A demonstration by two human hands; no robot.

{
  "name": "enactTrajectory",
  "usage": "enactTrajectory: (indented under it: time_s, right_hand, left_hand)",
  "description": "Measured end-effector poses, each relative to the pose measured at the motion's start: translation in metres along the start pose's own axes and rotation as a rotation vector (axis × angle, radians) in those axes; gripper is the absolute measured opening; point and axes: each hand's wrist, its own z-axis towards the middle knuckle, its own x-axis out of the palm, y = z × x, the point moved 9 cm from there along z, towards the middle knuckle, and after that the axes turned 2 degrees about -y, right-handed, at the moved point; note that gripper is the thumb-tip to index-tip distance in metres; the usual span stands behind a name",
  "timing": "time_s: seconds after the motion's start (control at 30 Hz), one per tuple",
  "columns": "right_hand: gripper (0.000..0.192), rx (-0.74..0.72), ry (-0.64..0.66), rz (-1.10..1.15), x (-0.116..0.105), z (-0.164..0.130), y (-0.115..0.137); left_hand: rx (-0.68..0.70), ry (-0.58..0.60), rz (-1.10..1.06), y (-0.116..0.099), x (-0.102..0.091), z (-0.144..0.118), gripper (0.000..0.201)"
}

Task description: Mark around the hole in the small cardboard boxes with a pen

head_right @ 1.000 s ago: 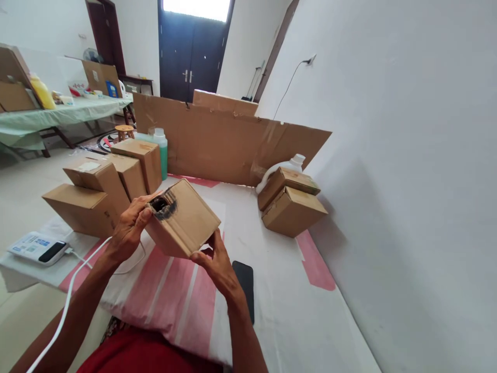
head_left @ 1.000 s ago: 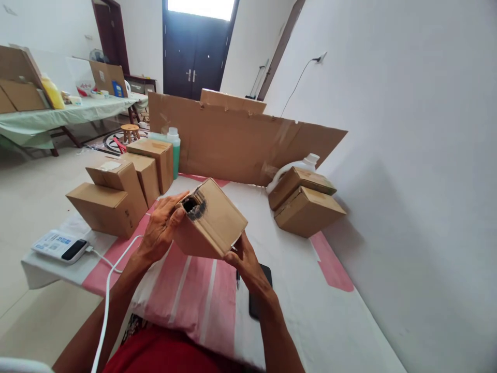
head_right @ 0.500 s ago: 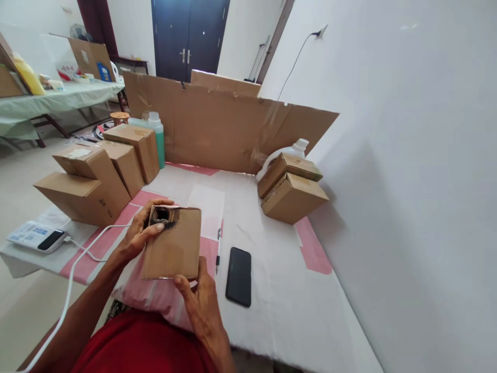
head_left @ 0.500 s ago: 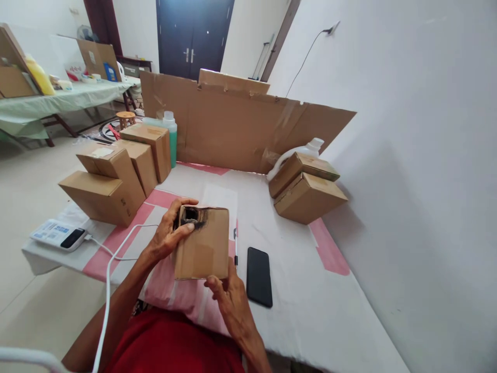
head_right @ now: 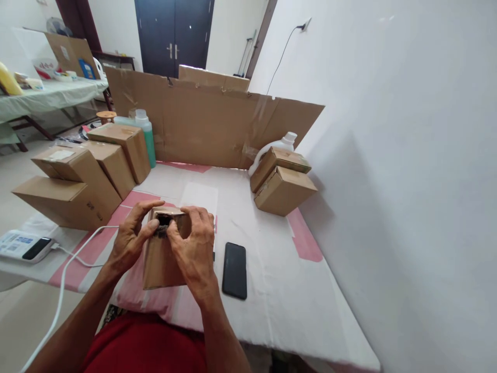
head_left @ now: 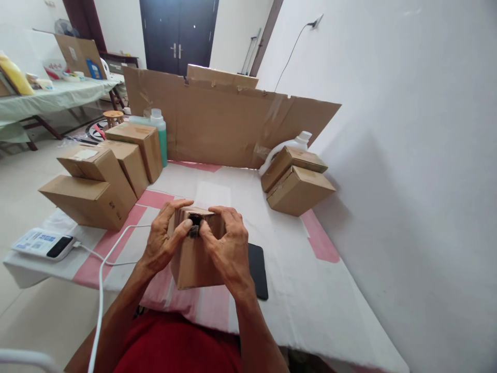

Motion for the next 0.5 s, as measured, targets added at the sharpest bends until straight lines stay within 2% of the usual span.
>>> enactTrajectory:
  time_s: [0.1,0.23,0.37,0.5]
  right_hand:
    - [0.023,0.009,-0.01,-0.035,-0.002,-0.001,-0.001]
    - [0.025,0.006,0.003,-0.076,-0.005,-0.005,0.006]
    - [0.024,0.052,0.03,-0.12,-0.001,-0.011,0.014]
    - [0.026,0.12,0.084,-0.159,0.013,-0.013,0.022]
  left_hand:
    - [0.036,-0.039,0.086,-0.011,-0.003,0.003,0.026]
    - [0.03,-0.078,0.141,-0.021,-0.009,0.003,0.029]
    - [-0.046,-0.06,0.174,-0.016,-0.015,-0.005,0.032]
    - [-0.097,-0.122,0.212,-0.008,-0.028,-0.009,0.033]
